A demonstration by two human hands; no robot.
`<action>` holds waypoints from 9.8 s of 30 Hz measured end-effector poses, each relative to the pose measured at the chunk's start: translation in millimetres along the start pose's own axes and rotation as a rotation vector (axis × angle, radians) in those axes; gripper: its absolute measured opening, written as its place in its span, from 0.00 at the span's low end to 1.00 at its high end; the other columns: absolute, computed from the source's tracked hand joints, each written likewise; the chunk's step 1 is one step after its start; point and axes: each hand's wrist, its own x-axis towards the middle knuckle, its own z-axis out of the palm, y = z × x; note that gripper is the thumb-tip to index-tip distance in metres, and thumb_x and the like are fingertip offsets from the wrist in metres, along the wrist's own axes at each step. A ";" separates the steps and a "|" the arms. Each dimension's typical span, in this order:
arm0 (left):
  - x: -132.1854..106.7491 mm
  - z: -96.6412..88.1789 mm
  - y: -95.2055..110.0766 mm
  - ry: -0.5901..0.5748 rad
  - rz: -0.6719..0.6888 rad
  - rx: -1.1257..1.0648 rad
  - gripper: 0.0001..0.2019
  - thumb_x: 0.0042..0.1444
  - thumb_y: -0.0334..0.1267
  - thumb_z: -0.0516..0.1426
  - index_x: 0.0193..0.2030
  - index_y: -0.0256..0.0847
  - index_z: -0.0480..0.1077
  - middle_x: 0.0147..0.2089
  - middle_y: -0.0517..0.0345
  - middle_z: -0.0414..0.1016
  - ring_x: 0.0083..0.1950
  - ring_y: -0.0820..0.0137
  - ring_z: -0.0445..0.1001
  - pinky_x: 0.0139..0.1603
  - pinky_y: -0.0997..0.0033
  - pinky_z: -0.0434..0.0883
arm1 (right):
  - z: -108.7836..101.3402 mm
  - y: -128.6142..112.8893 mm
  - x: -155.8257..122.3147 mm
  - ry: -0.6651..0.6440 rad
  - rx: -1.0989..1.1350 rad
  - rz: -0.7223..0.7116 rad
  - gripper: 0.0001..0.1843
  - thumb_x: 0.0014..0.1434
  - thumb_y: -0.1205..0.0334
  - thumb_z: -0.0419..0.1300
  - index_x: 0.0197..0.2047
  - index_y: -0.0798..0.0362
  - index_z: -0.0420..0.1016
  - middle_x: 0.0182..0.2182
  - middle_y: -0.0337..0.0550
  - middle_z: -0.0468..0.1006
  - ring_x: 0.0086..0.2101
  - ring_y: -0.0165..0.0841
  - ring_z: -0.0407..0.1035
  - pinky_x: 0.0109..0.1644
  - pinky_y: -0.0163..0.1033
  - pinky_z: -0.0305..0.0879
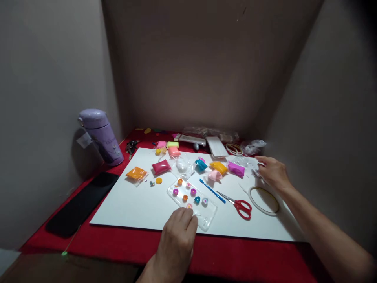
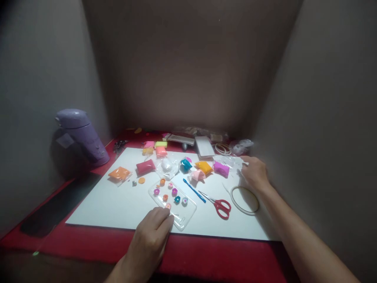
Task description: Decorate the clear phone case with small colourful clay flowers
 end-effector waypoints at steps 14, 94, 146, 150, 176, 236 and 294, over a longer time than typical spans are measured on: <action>-0.4 -3.0 2.0 -0.090 -0.028 -0.020 0.12 0.53 0.18 0.48 0.31 0.36 0.66 0.34 0.50 0.70 0.36 0.64 0.67 0.35 0.64 0.69 | -22.4 -31.3 -14.4 0.070 -0.015 -0.068 0.11 0.57 0.65 0.58 0.41 0.54 0.79 0.40 0.52 0.76 0.29 0.32 0.65 0.29 0.38 0.48; 4.5 0.3 2.1 0.001 -0.010 -0.075 0.12 0.56 0.18 0.48 0.29 0.32 0.70 0.28 0.49 0.71 0.33 0.65 0.68 0.31 0.64 0.72 | -26.0 -153.2 -151.9 -0.350 0.343 -1.022 0.08 0.57 0.69 0.51 0.36 0.54 0.70 0.28 0.43 0.67 0.29 0.36 0.54 0.31 0.42 0.46; 2.3 1.0 2.2 0.006 0.009 -0.063 0.13 0.55 0.17 0.48 0.31 0.32 0.71 0.30 0.48 0.72 0.35 0.64 0.69 0.33 0.61 0.74 | -28.5 -144.9 -150.8 -0.286 0.356 -1.010 0.07 0.59 0.70 0.52 0.38 0.56 0.70 0.24 0.41 0.68 0.26 0.33 0.57 0.28 0.41 0.47; 2.6 0.9 2.1 0.010 0.016 -0.058 0.12 0.55 0.18 0.48 0.31 0.32 0.71 0.30 0.47 0.72 0.36 0.63 0.69 0.35 0.60 0.74 | -27.5 -146.1 -151.4 -0.284 0.311 -1.003 0.08 0.61 0.70 0.51 0.40 0.55 0.71 0.25 0.41 0.68 0.26 0.33 0.58 0.29 0.41 0.48; 5.8 2.2 3.5 -0.086 0.017 0.024 0.08 0.56 0.22 0.51 0.34 0.34 0.70 0.31 0.51 0.68 0.33 0.63 0.65 0.32 0.63 0.68 | -29.3 -143.8 -150.6 -0.282 0.419 -0.999 0.10 0.59 0.72 0.50 0.38 0.56 0.72 0.23 0.42 0.67 0.26 0.33 0.57 0.27 0.40 0.46; 4.6 4.9 5.0 -0.139 0.032 0.097 0.08 0.56 0.21 0.52 0.37 0.33 0.70 0.36 0.48 0.69 0.37 0.62 0.66 0.36 0.61 0.68 | -24.8 -139.1 -152.6 -0.349 0.455 -0.999 0.10 0.59 0.73 0.49 0.38 0.57 0.71 0.25 0.43 0.68 0.26 0.33 0.56 0.28 0.40 0.47; 5.0 5.6 4.6 -0.142 0.038 0.094 0.08 0.55 0.21 0.52 0.38 0.33 0.70 0.36 0.48 0.69 0.37 0.62 0.66 0.36 0.61 0.70 | -26.4 -141.2 -151.8 -0.336 0.463 -0.997 0.11 0.60 0.74 0.48 0.40 0.57 0.70 0.24 0.42 0.68 0.26 0.33 0.57 0.27 0.39 0.48</action>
